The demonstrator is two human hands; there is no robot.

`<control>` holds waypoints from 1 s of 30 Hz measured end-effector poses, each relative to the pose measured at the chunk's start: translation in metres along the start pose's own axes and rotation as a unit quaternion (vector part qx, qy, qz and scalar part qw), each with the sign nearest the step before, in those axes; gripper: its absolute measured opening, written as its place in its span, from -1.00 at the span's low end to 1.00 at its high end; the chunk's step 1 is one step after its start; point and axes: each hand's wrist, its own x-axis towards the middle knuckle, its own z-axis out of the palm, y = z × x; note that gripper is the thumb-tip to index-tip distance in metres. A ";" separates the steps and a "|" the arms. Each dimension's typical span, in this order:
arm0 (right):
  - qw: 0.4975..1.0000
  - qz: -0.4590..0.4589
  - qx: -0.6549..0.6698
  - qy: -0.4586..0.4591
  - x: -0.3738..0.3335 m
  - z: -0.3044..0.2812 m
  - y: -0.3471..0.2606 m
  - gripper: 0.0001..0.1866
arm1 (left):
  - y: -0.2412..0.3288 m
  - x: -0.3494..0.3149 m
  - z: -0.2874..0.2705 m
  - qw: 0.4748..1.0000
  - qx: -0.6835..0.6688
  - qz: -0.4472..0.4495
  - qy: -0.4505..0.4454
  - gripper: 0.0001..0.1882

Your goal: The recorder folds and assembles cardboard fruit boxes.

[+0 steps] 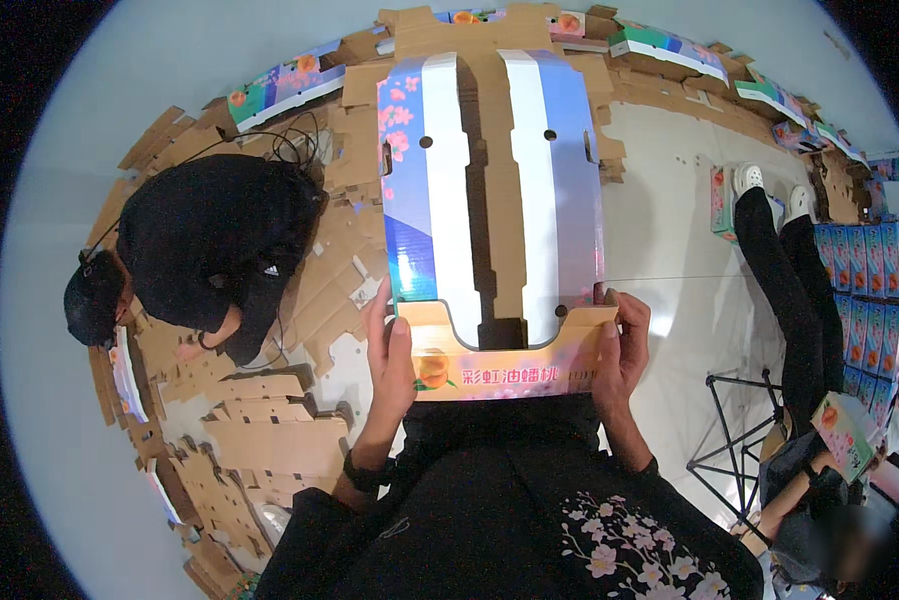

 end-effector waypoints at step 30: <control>0.932 0.297 0.131 -0.160 0.028 -0.003 0.011 -0.32 | -0.008 -0.006 -0.004 0.994 0.087 0.064 0.012 -0.48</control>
